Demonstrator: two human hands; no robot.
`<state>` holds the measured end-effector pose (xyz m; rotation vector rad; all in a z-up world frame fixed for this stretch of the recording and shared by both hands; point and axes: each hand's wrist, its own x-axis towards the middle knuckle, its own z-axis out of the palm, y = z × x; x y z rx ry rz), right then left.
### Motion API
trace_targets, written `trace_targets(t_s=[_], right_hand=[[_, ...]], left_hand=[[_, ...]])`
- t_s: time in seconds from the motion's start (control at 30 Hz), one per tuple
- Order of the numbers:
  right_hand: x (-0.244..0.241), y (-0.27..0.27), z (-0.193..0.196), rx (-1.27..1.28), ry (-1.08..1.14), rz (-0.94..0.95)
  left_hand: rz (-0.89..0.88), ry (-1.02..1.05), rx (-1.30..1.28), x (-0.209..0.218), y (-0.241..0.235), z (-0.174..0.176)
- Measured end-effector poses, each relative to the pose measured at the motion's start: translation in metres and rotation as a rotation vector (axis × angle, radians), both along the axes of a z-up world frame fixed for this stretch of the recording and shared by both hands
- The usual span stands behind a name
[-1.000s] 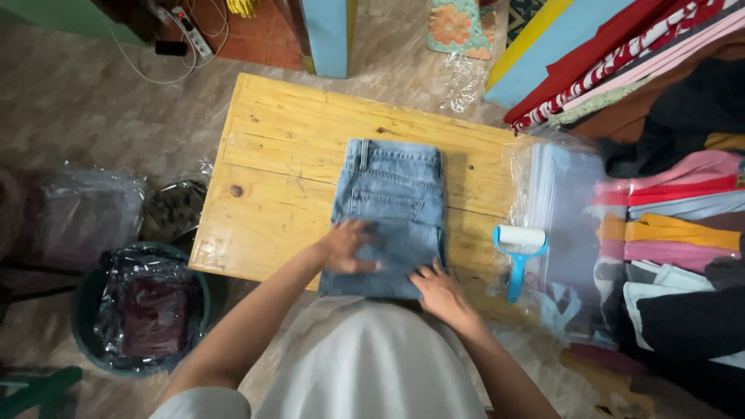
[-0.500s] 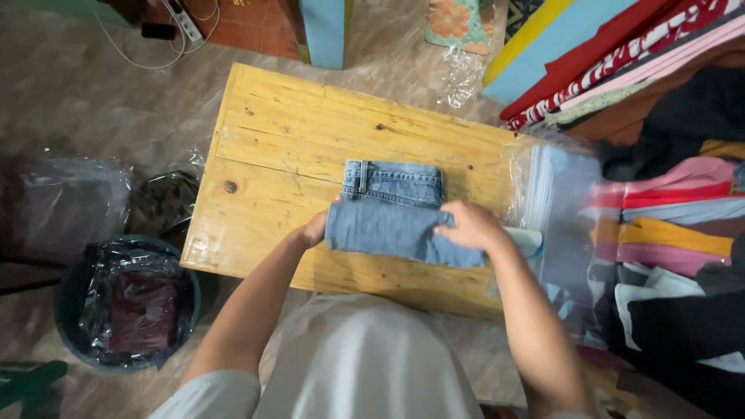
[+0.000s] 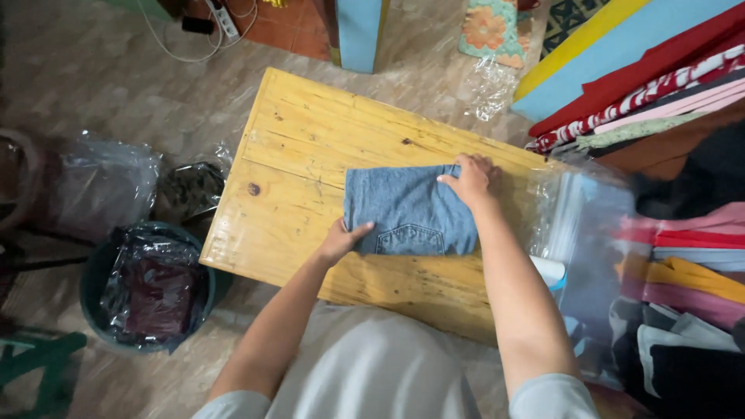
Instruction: The person folds a pair of light blue jeans on a wooden table, uses a lint roller to remove lint from the fabric, and then places the folded jeans into a clear plastic bag. The jeans are then sealed inside the bag.
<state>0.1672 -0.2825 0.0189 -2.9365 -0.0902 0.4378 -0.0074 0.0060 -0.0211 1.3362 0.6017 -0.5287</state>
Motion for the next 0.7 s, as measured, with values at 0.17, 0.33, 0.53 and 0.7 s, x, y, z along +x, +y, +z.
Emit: trace_targets(t_s=[0.17, 0.33, 0.53, 0.7], right_hand=[[-0.038, -0.032, -0.018, 0.319, -0.047, -0.338], [-0.041, -0.085, -0.119, 0.475, 0.077, -0.555], [-0.074, -0.041, -0.018, 0.398, -0.057, -0.564], [-0.141, 0.051, 0.056, 0.089, -0.341, 0.08]], left_hand=[[-0.001, -0.016, 0.279, 0.007, -0.007, -0.029], [-0.097, -0.063, 0.464, 0.03, -0.003, -0.037], [-0.101, -0.034, 0.634, 0.024, -0.014, -0.003], [-0.24, -0.09, 1.136, 0.018, -0.028, 0.021]])
